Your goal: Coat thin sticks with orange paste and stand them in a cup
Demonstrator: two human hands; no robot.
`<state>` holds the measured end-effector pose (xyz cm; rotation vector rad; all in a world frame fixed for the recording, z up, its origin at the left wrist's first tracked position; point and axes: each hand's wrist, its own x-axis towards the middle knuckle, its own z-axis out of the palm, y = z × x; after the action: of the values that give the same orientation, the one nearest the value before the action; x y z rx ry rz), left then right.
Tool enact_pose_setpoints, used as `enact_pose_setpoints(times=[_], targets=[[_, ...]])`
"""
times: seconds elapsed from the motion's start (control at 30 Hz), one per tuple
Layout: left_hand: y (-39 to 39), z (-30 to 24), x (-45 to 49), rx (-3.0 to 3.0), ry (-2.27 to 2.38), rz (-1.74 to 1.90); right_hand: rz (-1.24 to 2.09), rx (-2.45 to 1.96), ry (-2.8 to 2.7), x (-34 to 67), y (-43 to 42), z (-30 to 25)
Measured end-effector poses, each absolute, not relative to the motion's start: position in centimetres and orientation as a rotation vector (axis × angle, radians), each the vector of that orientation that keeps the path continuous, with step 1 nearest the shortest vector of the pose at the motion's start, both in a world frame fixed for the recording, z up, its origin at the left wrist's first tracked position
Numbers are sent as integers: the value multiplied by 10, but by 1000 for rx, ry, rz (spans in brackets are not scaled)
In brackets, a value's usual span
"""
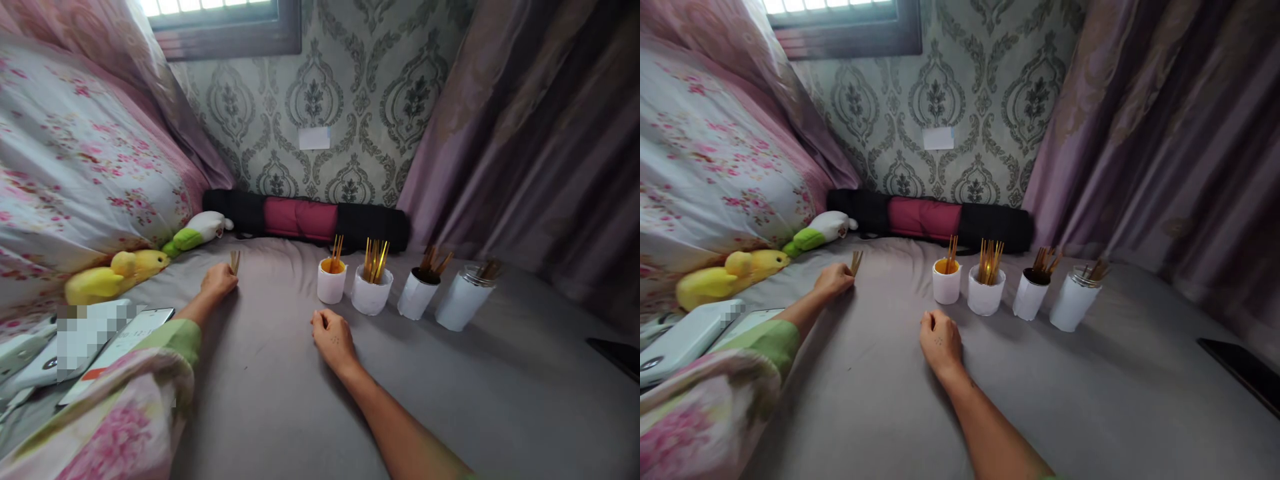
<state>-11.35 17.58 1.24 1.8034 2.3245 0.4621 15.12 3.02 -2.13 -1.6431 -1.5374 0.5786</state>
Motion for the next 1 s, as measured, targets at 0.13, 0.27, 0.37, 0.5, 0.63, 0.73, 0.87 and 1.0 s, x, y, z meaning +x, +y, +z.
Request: enact_pose_setpoints(times=[0.13, 0.27, 0.37, 0.5, 0.63, 0.73, 0.87, 1.0], targets=[[175, 14, -112, 1764, 2374, 423, 571, -1653, -1539, 151, 30, -22], [175, 14, -113, 1764, 2383, 435, 559, -1655, -1540, 152, 30, -22], [177, 13, -114, 1741, 2386, 449, 562, -1655, -1539, 152, 30, -23], [181, 11, -118, 1714, 2392, 476, 548, -1651, -1544, 151, 31, -23], [183, 10, -121, 1684, 2380, 506, 543, -1655, -1545, 151, 31, -23], [184, 11, -122, 1663, 2388, 507, 547, -1668, -1544, 151, 30, -22], [185, 13, -123, 1647, 2404, 527, 534, -1673, -1547, 151, 30, -22], [188, 13, -124, 1615, 2399, 559, 529, -1668, -1547, 151, 31, -23]])
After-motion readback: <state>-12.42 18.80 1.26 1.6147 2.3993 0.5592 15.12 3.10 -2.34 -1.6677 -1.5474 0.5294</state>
